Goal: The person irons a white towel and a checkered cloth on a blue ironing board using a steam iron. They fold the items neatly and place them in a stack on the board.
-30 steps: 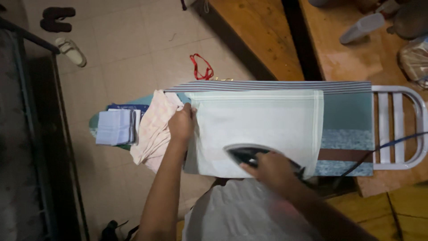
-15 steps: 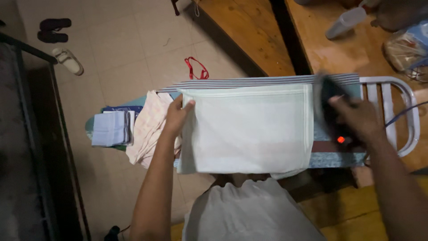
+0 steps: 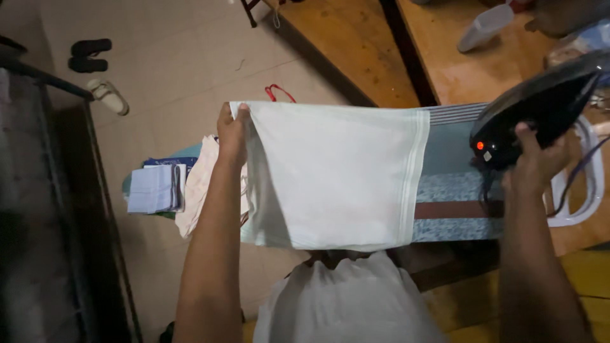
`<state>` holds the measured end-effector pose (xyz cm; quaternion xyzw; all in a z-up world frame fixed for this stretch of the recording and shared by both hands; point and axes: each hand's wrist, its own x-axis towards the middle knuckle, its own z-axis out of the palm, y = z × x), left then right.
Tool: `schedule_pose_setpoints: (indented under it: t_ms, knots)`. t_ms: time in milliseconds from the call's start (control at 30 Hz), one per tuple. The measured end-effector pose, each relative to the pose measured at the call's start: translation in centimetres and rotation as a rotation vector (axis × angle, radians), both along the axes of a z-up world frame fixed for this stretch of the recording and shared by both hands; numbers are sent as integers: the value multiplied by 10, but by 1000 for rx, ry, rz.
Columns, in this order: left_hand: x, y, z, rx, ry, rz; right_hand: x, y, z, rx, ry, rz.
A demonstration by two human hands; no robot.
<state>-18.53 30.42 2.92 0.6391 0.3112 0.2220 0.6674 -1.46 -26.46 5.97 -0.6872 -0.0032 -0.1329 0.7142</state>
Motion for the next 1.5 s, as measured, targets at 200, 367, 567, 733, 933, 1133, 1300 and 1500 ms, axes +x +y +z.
schedule_pose_setpoints:
  t_ms: [200,367,567,733,933,1133,1300,1500]
  knots:
    - [1,18,-9,-119,47,20,-64,5,-22,166,105,-99]
    - [6,32,-15,-88,49,9,-90,2,-43,113,218,-148]
    - [2,42,-15,-18,285,-204,-95,6,-31,-33,191,-162]
    - [-36,34,-16,21,600,-454,-128,20,0,-55,116,-310]
    - [-68,23,-21,72,577,-428,-212,65,-48,-1114,31,0]
    - [-80,14,28,-38,461,-434,-188,77,-106,-990,239,301]
    - [-75,32,57,-149,258,-393,-133,70,-60,-497,518,325]
    - [-51,57,94,-229,38,-243,-70,103,79,-68,344,286]
